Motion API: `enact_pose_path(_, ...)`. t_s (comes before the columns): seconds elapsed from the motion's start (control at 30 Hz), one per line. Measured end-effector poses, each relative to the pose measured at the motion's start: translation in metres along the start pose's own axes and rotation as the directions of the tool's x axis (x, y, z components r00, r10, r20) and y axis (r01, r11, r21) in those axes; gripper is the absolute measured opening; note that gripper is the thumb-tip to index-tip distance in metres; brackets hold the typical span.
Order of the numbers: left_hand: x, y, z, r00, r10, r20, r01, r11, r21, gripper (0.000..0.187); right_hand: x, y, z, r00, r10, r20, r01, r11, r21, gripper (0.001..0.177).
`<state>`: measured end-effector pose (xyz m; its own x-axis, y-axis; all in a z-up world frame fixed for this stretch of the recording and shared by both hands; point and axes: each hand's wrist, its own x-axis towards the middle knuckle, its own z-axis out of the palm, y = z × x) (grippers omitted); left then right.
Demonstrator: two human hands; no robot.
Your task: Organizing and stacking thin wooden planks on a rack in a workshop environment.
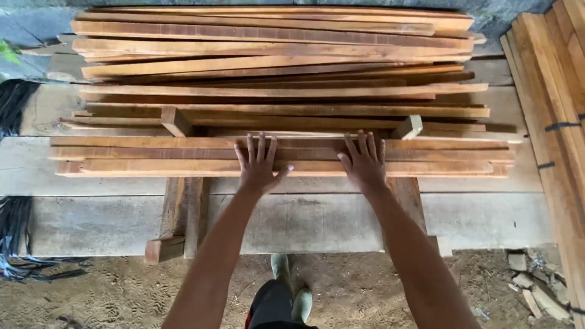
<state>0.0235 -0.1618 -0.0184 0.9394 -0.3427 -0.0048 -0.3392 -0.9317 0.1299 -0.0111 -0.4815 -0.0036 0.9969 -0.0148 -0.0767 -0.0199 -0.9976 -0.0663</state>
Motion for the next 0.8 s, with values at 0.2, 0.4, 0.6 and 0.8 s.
enact_pose_path(0.2, 0.01, -0.013, 0.011, 0.991, 0.036, 0.13, -0.039, 0.999, 0.016, 0.13, -0.016, 0.001, 0.002, 0.988, -0.143, 0.052, 0.144, 0.989, -0.028, 0.131)
enact_pose_path(0.4, 0.021, -0.018, 0.026, 0.98, -0.003, 0.2, -0.015, 0.996, 0.088, 0.12, -0.004, 0.009, 0.019, 0.982, -0.118, 0.145, 0.134, 0.986, -0.103, 0.137)
enact_pose_path(0.6, 0.033, -0.018, 0.022, 0.975, -0.026, 0.219, -0.016, 0.982, 0.189, 0.108, 0.028, 0.031, 0.06, 0.982, -0.168, 0.084, 0.18, 0.97, -0.166, 0.139)
enact_pose_path(0.8, 0.025, -0.014, 0.012, 0.978, -0.002, 0.207, -0.029, 0.989, 0.145, 0.116, 0.03, 0.026, 0.037, 0.953, -0.109, 0.284, 0.134, 0.989, -0.067, 0.129)
